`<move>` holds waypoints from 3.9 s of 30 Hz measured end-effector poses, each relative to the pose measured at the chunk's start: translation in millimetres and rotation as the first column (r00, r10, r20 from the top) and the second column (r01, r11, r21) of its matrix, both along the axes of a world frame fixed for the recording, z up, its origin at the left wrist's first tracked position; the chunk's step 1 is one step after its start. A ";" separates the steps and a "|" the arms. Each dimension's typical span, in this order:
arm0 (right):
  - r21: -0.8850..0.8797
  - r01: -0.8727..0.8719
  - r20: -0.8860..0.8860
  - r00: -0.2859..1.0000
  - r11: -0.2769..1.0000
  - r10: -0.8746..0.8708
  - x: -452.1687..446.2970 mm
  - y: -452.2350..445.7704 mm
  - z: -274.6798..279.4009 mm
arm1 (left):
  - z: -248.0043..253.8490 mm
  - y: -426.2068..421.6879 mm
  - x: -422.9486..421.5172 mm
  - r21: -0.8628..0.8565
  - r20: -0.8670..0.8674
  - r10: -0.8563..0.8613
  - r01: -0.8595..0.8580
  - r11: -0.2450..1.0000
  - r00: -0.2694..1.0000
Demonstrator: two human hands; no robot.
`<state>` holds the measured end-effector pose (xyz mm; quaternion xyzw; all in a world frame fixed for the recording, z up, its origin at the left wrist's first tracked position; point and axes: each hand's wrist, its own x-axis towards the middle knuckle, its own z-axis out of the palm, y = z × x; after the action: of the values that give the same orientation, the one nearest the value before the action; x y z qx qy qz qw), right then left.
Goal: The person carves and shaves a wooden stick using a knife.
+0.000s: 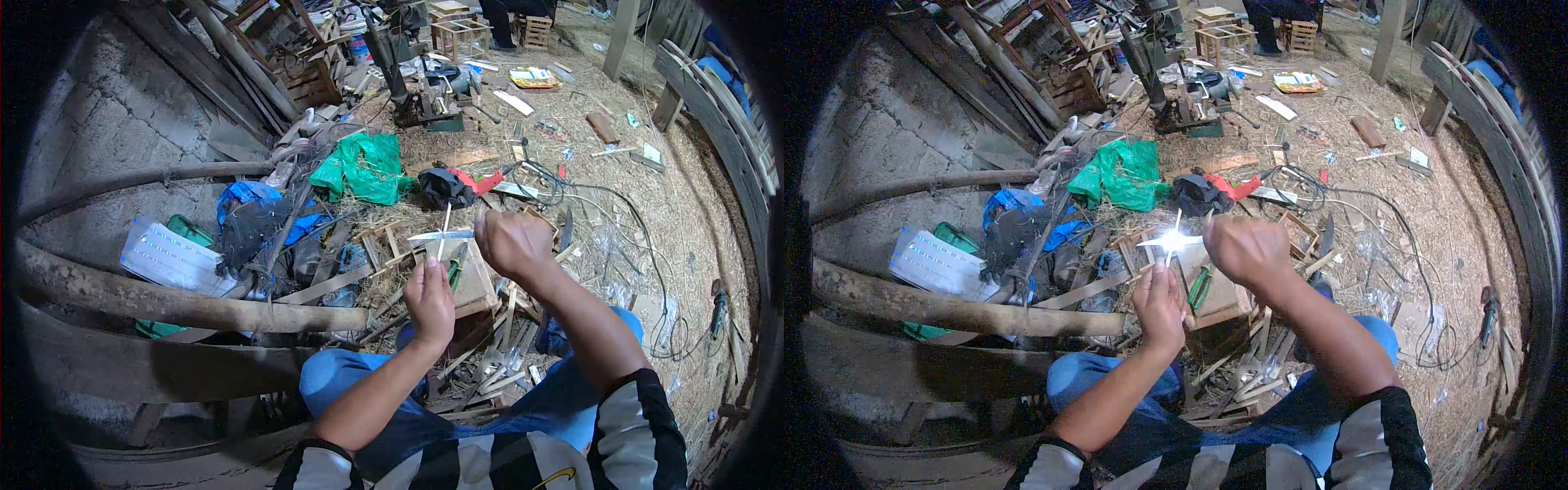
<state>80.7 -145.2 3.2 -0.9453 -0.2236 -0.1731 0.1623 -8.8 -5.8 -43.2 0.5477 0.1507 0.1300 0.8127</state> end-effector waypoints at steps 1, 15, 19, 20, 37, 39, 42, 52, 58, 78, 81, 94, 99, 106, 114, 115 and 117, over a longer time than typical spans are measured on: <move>-0.039 0.022 -0.049 0.999 0.999 -0.024 -2.2 0.6 6.6 | -1.7 0.3 1.0 0.036 -0.006 0.007 -0.007 0.999 1.000; -0.055 -0.015 -0.207 0.978 0.998 0.003 -1.9 1.2 0.3 | -6.6 -2.1 -3.2 0.453 -0.079 -0.038 0.070 0.889 0.996; -0.143 0.177 -0.196 0.959 0.974 -0.203 55.3 -48.7 -24.8 | -20.0 3.1 -16.7 0.415 -0.088 -0.032 0.066 0.907 0.996; -0.184 0.187 -0.191 0.956 0.965 -0.222 65.0 -63.6 -19.7 | -22.2 4.8 -20.4 0.387 -0.046 -0.028 0.044 0.921 0.999; 0.172 -0.235 -0.058 0.967 0.957 0.248 -26.6 3.6 -11.6 | 27.3 -7.8 -16.5 -0.288 -0.047 -0.236 0.213 0.934 0.970; 0.141 -0.247 -0.095 0.961 0.959 0.261 -26.7 4.1 -12.8 | 26.8 -8.7 -16.6 -0.306 -0.051 -0.239 0.213 0.928 0.970; 0.116 -0.242 -0.110 0.961 0.963 0.254 -26.5 6.0 -8.0 | 26.6 -9.8 -16.0 -0.331 -0.050 -0.240 0.211 0.920 0.969; 0.043 -0.086 -0.072 0.993 0.995 0.089 -4.0 5.7 -9.2 | 21.6 -8.3 -10.5 -0.418 0.030 -0.234 0.224 0.880 0.972; 0.019 -0.003 -0.149 0.989 1.000 0.005 22.1 -6.5 -14.5 | 19.0 -1.8 -11.7 -0.451 -0.070 -0.220 0.166 0.877 0.973; 0.788 -0.012 -0.371 0.789 0.616 0.490 14.7 -6.7 -10.6 | 22.9 6.7 -15.1 -0.598 -0.052 -0.503 0.377 0.708 0.863; 0.778 0.146 -0.516 0.704 0.611 0.488 15.0 -11.0 -0.9 | 25.6 8.4 -13.5 -0.505 -0.093 -0.523 0.412 0.758 0.847; 0.828 0.416 -0.560 0.635 0.375 0.532 17.9 -31.8 5.8 | 32.1 1.3 -4.7 -0.169 -0.125 -0.234 0.211 0.963 0.964; 0.790 0.346 -0.593 0.640 0.505 0.489 15.5 -19.6 -4.2 | 31.0 7.8 -4.7 -0.146 -0.090 -0.319 0.304 0.941 0.943; 0.805 0.251 -0.550 0.656 0.538 0.517 9.1 -15.7 -4.5 | 34.3 11.9 -8.6 -0.099 -0.154 -0.504 0.494 0.864 0.850; 0.813 0.445 -0.579 0.553 0.376 0.599 14.7 -18.1 -7.8 | 41.3 12.2 -11.0 -0.301 -0.130 -0.568 0.513 0.804 0.813; 0.807 0.452 -0.586 0.532 0.380 0.611 15.4 -19.2 -7.5 | 43.5 10.7 -11.0 -0.278 -0.157 -0.551 0.498 0.821 0.820; 0.817 0.405 -0.575 0.511 0.410 0.639 12.3 -21.6 -0.4 | 47.1 8.7 -11.2 -0.280 -0.146 -0.547 0.496 0.822 0.824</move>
<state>93.0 -166.8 2.8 -0.6248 -0.0619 0.2360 0.7417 -19.9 2.9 3.9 0.4809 0.0972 -0.1785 0.8529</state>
